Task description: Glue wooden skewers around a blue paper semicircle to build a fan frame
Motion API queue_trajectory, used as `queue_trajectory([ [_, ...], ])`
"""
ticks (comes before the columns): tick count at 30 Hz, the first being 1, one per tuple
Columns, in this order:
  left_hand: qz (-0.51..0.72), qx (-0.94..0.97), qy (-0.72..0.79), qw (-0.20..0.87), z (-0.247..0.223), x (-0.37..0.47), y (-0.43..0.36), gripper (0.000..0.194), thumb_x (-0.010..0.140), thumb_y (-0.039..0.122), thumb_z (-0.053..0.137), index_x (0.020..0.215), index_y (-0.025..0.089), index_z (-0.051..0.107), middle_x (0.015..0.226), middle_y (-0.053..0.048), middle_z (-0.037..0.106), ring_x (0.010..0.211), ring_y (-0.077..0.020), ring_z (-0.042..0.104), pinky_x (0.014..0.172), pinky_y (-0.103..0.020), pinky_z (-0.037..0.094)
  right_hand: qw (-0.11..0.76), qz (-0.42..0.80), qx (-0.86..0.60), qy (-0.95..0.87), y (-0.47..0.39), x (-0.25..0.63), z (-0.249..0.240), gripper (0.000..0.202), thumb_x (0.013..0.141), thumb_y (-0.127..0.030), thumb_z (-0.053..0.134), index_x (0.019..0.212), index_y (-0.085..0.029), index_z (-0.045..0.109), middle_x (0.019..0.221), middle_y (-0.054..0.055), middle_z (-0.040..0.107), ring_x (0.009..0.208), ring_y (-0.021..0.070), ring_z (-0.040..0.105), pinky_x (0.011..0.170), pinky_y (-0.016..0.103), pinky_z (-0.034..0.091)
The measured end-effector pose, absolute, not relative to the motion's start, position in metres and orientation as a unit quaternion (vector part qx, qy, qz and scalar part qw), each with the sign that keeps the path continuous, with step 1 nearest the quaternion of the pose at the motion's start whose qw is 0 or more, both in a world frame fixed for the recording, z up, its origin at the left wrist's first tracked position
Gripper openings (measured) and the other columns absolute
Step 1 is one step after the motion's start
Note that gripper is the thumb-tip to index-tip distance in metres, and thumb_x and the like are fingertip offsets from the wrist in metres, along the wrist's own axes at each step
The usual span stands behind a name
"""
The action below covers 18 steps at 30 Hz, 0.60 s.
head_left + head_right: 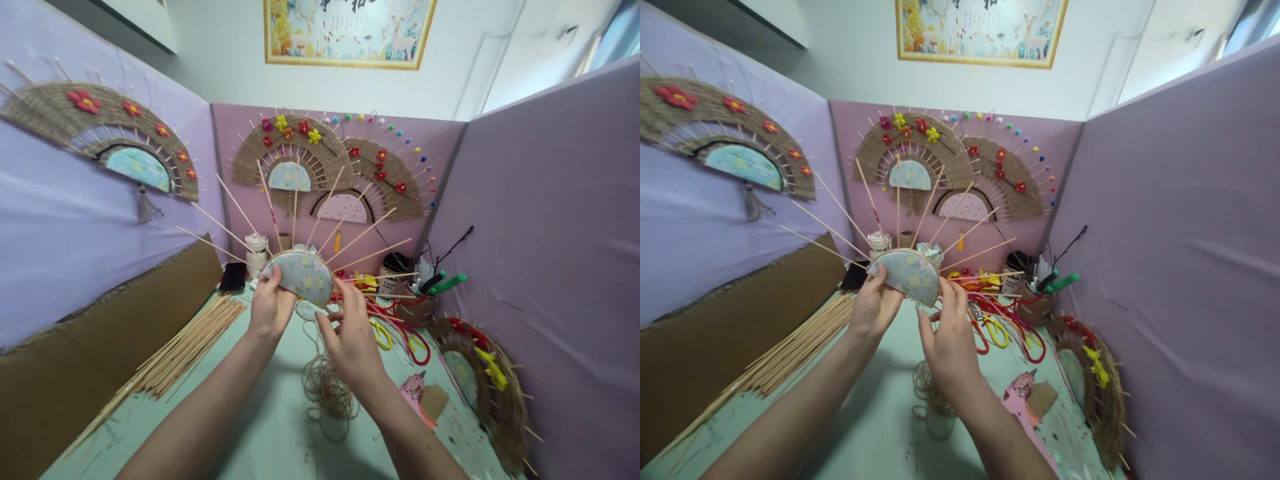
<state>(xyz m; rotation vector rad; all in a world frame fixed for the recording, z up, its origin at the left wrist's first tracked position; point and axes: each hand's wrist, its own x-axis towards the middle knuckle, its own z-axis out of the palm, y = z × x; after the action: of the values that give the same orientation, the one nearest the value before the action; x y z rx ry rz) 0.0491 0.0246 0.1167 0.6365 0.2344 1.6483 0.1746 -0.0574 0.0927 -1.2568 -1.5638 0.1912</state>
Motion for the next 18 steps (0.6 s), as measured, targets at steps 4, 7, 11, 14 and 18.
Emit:
queue_trajectory([
  [4, 0.714, 0.266, 0.103, 0.639, 0.114, 0.051, 0.026, 0.010, 0.085, 0.023, 0.066, 0.094, 0.018, 0.066, 0.098, -0.004, 0.073, 0.093, -0.0165, 0.066, 0.098, -0.036, 0.047, 0.523, 0.107, -0.535, -0.655, -0.054, 0.177, 0.094, 0.060, 0.088, -0.027, 0.056, 0.143, -0.016, 0.036, 0.137, 0.020, 0.049, 0.079, 0.0193, 0.068, 0.081, 0.039, 0.057],
  [7, 0.690, 0.281, 0.102, 0.659, 0.108, 0.057, 0.023, 0.018, 0.083, 0.026, 0.069, 0.100, 0.019, 0.066, 0.103, -0.004, 0.072, 0.101, -0.0185, 0.065, 0.100, -0.036, 0.046, 0.522, 0.112, -0.527, -0.662, -0.052, 0.177, 0.091, 0.066, 0.088, -0.028, 0.057, 0.147, -0.015, 0.032, 0.140, 0.021, 0.049, 0.091, 0.0231, 0.068, 0.085, 0.041, 0.057],
  [11, 0.597, 0.328, 0.128, 0.721, 0.097, 0.068, 0.013, 0.033, 0.076, 0.021, 0.076, 0.107, 0.021, 0.065, 0.105, -0.006, 0.073, 0.108, -0.0235, 0.065, 0.102, -0.042, 0.046, 0.520, 0.090, -0.520, -0.672, -0.051, 0.179, 0.091, 0.065, 0.088, -0.027, 0.056, 0.148, -0.016, 0.032, 0.143, 0.020, 0.047, 0.116, 0.0280, 0.060, 0.090, 0.042, 0.055],
  [14, 0.534, 0.348, 0.144, 0.757, 0.089, 0.072, 0.011, 0.035, 0.073, 0.017, 0.077, 0.106, 0.019, 0.067, 0.105, -0.007, 0.073, 0.103, -0.0249, 0.066, 0.099, -0.044, 0.048, 0.516, 0.069, -0.523, -0.675, -0.051, 0.184, 0.095, 0.062, 0.089, -0.027, 0.056, 0.146, -0.012, 0.037, 0.140, 0.020, 0.051, 0.126, 0.0290, 0.053, 0.099, 0.043, 0.051],
  [18, 0.527, 0.326, 0.136, 0.773, 0.079, 0.070, 0.016, 0.034, 0.071, 0.014, 0.078, 0.103, 0.020, 0.068, 0.105, -0.005, 0.073, 0.097, -0.0219, 0.067, 0.093, -0.042, 0.051, 0.489, 0.009, -0.530, -0.692, -0.051, 0.192, 0.102, 0.053, 0.091, -0.022, 0.053, 0.142, -0.012, 0.044, 0.138, 0.017, 0.055, 0.127, 0.0281, 0.054, 0.102, 0.043, 0.048],
])
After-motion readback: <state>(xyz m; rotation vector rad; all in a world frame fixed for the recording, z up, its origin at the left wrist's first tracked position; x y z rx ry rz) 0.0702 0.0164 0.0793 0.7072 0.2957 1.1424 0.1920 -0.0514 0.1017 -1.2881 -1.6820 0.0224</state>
